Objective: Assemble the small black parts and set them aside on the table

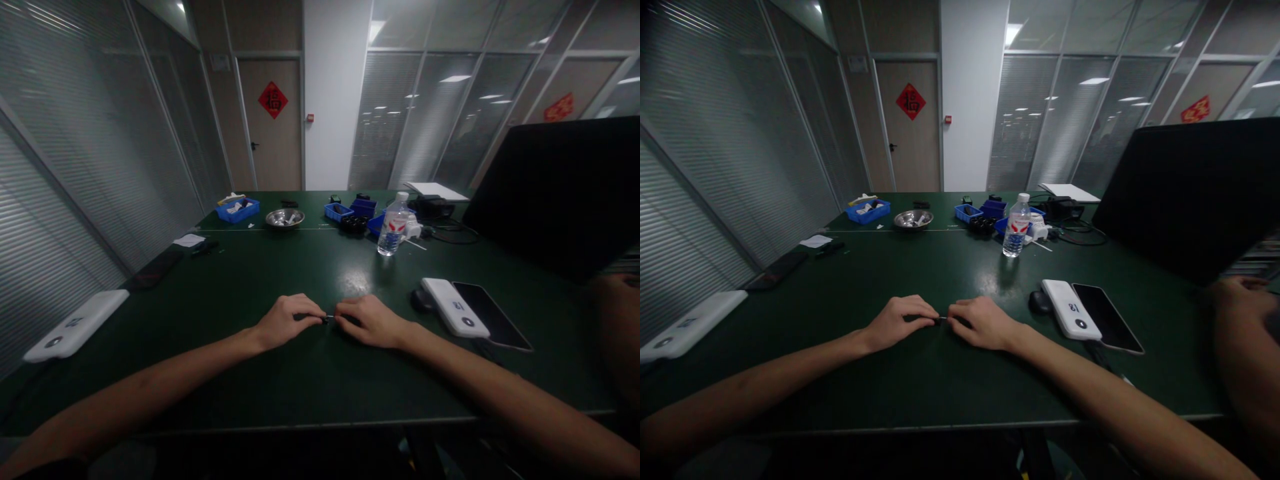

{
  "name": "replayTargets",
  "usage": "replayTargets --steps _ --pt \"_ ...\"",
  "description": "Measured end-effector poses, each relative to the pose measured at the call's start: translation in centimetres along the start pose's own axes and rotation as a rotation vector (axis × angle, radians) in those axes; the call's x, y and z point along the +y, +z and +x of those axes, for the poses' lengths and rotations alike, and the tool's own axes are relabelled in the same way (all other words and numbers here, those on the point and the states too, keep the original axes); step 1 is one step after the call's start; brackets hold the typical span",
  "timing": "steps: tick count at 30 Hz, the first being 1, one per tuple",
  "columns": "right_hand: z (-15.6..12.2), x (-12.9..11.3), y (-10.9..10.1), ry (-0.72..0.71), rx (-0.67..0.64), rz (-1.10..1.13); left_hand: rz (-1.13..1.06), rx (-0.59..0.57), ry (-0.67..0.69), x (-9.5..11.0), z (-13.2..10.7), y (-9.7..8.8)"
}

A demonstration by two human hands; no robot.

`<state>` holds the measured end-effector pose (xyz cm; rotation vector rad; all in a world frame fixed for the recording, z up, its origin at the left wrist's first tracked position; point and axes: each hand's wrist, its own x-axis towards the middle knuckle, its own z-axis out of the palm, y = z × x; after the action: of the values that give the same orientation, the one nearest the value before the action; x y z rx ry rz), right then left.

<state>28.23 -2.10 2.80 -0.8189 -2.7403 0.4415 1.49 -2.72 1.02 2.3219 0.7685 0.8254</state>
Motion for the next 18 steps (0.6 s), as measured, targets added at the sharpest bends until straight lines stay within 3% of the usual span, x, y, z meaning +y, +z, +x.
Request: replayTargets --steps 4,9,18 --pt "-0.03 -0.47 -0.02 -0.003 -0.041 -0.061 0.030 -0.029 0.071 -0.03 -0.12 0.19" --pt "0.20 -0.70 0.64 0.014 0.018 0.106 -0.031 0.024 0.041 0.22 -0.02 0.03" --pt "0.40 -0.96 0.51 0.003 -0.005 0.029 -0.008 -0.030 0.056 0.35 0.10 0.13"
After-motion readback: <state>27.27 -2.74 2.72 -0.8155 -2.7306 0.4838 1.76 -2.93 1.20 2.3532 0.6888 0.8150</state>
